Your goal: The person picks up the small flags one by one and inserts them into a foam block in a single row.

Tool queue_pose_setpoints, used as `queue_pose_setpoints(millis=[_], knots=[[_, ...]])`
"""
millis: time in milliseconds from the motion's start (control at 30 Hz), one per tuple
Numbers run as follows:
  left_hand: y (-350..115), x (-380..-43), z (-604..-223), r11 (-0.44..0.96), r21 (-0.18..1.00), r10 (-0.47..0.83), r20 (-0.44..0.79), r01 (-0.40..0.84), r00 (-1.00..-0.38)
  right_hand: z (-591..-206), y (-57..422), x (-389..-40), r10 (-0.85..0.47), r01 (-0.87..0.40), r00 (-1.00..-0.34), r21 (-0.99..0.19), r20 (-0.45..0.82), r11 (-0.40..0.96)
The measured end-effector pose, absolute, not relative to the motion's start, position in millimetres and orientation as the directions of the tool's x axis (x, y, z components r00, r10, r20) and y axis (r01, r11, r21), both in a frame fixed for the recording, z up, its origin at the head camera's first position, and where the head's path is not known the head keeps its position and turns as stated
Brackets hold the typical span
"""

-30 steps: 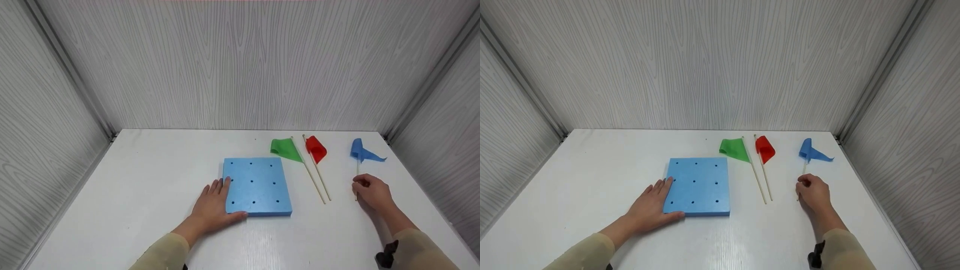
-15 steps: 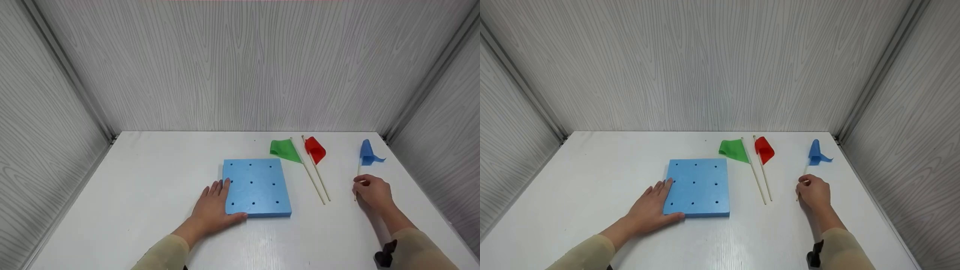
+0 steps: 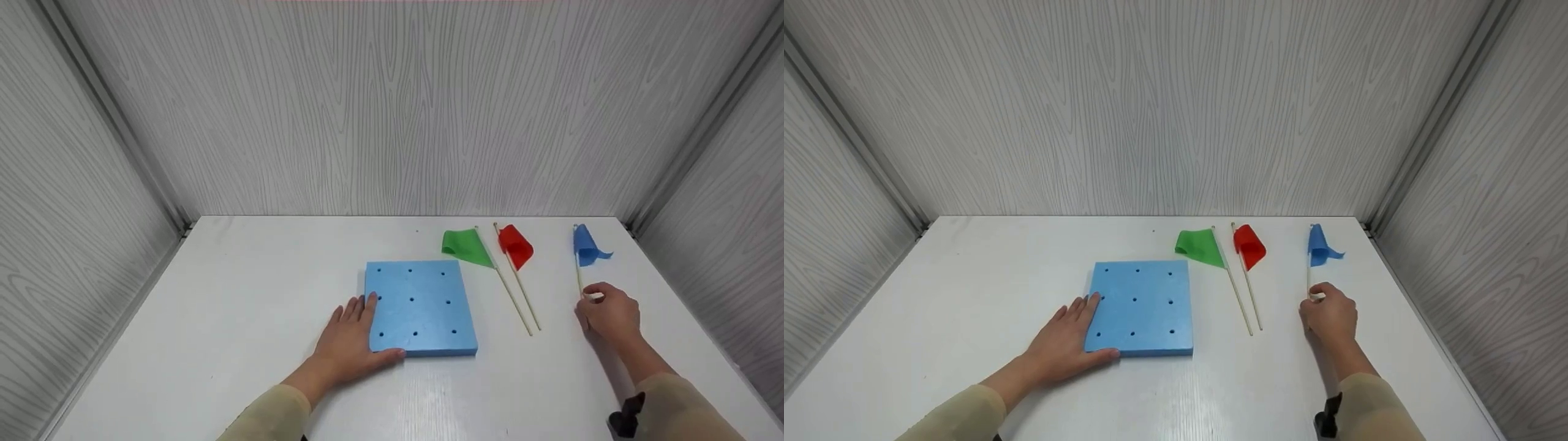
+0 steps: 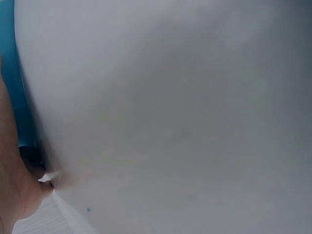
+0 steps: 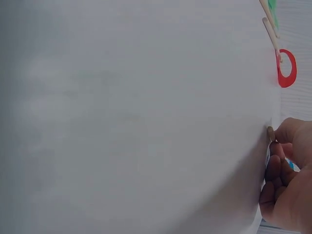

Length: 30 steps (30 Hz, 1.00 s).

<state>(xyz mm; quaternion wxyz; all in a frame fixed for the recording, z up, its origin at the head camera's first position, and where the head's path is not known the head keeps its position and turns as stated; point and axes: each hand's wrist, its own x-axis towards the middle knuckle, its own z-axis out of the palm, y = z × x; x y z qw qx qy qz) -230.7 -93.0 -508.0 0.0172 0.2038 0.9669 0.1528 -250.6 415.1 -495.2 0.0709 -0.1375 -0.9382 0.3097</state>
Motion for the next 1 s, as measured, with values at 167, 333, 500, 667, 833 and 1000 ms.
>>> queue_pose_setpoints(millis=[167,333,500,667,833,1000], knots=[[-94,-230,-508,0.867,0.308,0.404,0.029,0.392,-0.914,-496,415,-250,0.342,0.245,-0.939,-0.65,0.025,0.719],[-95,-229,-509,0.87,0.305,0.397,0.029,0.387,-0.917,-490,413,-250,0.361,0.262,-0.932,-0.738,-0.027,0.622],[-95,-230,-510,0.87,0.308,0.396,0.028,0.385,-0.918,-477,404,-252,0.34,0.242,-0.939,-0.806,-0.053,0.541],[-95,-230,-511,0.872,0.308,0.394,0.018,0.38,-0.919,-460,386,-255,0.273,0.128,-0.962,-0.837,0.026,0.532],[-94,-230,-511,0.875,0.305,0.392,0.012,0.376,-0.92,-443,359,-260,0.182,0.031,-0.981,-0.885,0.062,0.465],[-94,-231,-509,0.871,0.313,0.394,0.013,0.378,-0.919,-429,332,-262,0.119,0.003,-0.991,-0.907,0.052,0.422]])
